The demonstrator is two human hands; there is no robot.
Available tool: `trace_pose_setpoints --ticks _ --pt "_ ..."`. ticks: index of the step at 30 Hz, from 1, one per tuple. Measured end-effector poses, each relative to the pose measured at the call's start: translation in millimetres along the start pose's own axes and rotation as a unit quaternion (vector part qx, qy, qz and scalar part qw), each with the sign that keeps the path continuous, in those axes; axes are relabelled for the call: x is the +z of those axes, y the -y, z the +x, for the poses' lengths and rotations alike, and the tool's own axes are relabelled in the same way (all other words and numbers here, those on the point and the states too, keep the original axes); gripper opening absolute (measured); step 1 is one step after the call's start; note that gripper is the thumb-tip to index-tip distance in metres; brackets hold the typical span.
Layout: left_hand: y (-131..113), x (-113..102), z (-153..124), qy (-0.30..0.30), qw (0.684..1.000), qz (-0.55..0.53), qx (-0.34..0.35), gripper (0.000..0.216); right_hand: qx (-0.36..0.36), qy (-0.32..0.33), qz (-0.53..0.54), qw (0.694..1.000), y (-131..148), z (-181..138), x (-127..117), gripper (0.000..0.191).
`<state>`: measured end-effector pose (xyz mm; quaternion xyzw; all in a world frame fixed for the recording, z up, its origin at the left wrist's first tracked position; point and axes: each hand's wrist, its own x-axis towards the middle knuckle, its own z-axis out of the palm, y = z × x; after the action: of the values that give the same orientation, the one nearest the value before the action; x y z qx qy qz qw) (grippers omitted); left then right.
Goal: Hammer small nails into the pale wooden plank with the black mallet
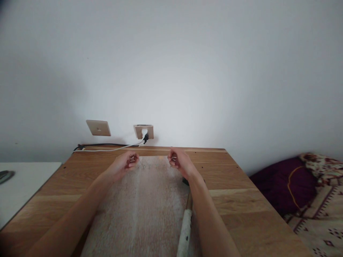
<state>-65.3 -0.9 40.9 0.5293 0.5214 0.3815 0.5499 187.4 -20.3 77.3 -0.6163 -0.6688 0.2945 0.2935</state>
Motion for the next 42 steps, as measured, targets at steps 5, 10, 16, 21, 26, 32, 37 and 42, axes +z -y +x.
trace_pose_setpoints --ticks 5,10,16,21,26,32,37,42 --pt "0.8 6.9 -7.0 0.0 0.971 0.225 0.079 0.029 0.02 0.001 -0.114 0.993 0.1 -2.2 14.5 0.037" --pt "3.7 19.8 -19.8 0.014 0.846 0.513 0.143 0.015 0.05 0.025 -0.186 0.981 -1.9 -9.8 33.6 0.02" --pt "7.2 24.9 -21.2 0.021 0.797 0.579 0.173 0.022 0.033 -0.006 -0.022 0.999 0.9 -4.3 32.1 0.009" --pt "9.7 27.2 -16.4 0.018 0.813 0.556 0.172 0.029 -0.003 0.03 0.249 0.968 12.6 -2.3 16.5 0.023" --pt "5.3 25.7 -8.3 -0.019 0.876 0.462 0.135 0.036 -0.041 0.046 0.429 0.901 21.3 -9.3 3.9 0.032" --pt "0.7 20.7 -12.4 -0.018 0.871 0.473 0.13 0.021 -0.05 0.02 0.488 0.871 19.5 -10.5 4.5 0.047" --pt "7.1 21.6 -15.4 0.039 0.828 0.53 0.177 0.017 -0.034 0.019 0.418 0.908 17.2 -6.5 6.7 0.017" --pt "8.5 22.5 -12.8 0.034 0.836 0.521 0.17 0.018 0.01 0.013 0.193 0.981 7.8 2.3 26.0 0.022"
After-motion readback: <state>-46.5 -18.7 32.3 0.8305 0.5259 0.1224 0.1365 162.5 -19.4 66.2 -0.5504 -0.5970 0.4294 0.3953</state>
